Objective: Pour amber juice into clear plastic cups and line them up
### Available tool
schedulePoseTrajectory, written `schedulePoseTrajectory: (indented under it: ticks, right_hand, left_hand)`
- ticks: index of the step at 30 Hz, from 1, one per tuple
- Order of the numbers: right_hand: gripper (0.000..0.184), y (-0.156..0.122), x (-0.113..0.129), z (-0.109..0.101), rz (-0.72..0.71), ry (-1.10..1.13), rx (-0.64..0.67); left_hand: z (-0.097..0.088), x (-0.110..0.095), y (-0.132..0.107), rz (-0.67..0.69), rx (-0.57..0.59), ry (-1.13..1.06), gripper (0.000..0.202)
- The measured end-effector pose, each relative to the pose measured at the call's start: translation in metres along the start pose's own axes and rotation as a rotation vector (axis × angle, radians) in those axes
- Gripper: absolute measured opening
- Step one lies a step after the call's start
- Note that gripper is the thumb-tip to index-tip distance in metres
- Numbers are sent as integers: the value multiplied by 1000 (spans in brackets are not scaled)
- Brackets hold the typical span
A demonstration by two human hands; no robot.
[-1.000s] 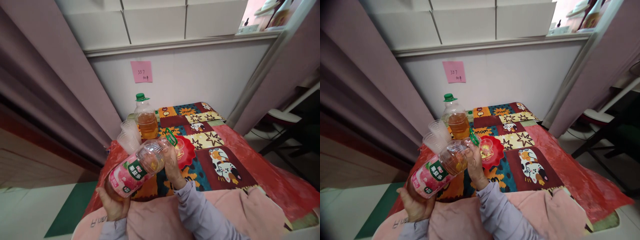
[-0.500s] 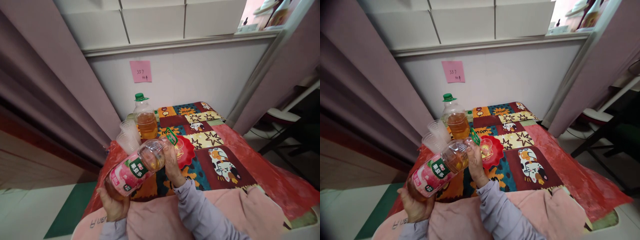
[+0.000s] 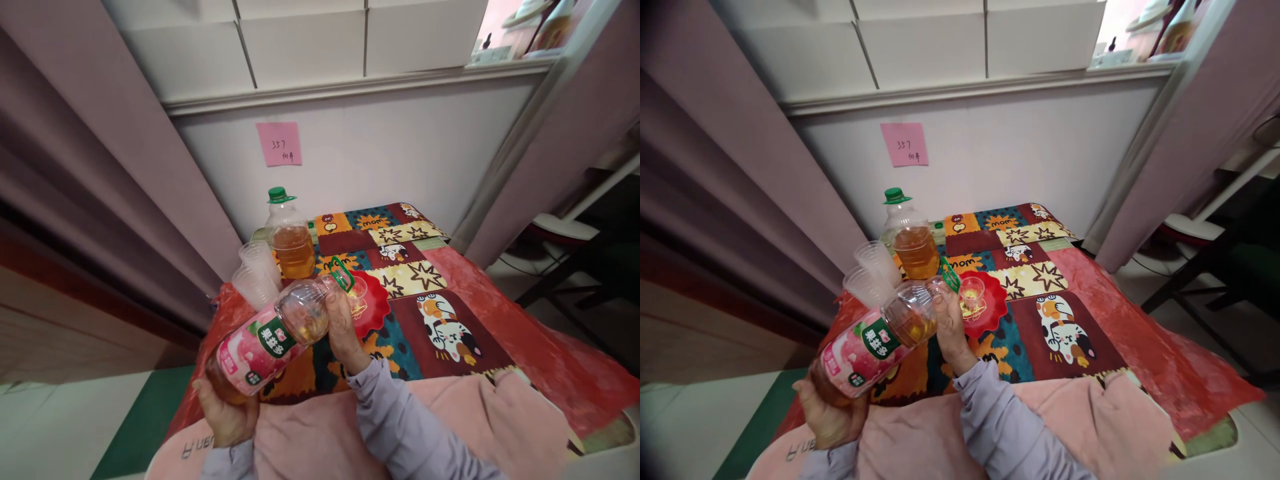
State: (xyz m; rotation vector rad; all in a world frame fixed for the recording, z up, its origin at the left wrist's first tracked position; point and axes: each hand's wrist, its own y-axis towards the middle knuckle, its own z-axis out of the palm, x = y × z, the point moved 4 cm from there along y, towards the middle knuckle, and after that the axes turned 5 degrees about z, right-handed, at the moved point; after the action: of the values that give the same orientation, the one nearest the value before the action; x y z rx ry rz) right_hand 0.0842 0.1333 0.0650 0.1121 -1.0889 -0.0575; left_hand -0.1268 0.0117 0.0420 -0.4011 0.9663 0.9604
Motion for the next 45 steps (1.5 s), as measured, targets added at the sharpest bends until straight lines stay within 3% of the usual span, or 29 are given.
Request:
schedulePoseTrajectory:
  ticks: [7,12,16,20,29,34,40,45]
  right_hand:
    - [60,-4,-3,2,-20,-23,-32]
    - [67,-4,-5,3,16,-22,-52]
    - [69,-3,-6,3,38,-22,-43]
    - [71,-1,-8,2,57,18,-55]
    - [65,-1,-11,2,74,86,-56]
    - [62,0,-12,0,63,20,-95]
    - [54,0,-10,-1,77,21,-123]
    - [54,0,-7,1,78,58,-115]
  left_hand:
    - [-3,0,0,24,-49,0,79]
    - [2,-2,-4,10,-62,52,70]
    - [5,-4,-6,3,-99,77,79]
    - [8,-6,-8,-25,-65,109,78]
    - [21,-15,-18,-1,-39,139,72]
    - [19,-12,-17,-23,-106,127,84]
    - [21,-12,-18,-5,-45,129,75]
    - [17,-11,-15,6,-92,133,80]
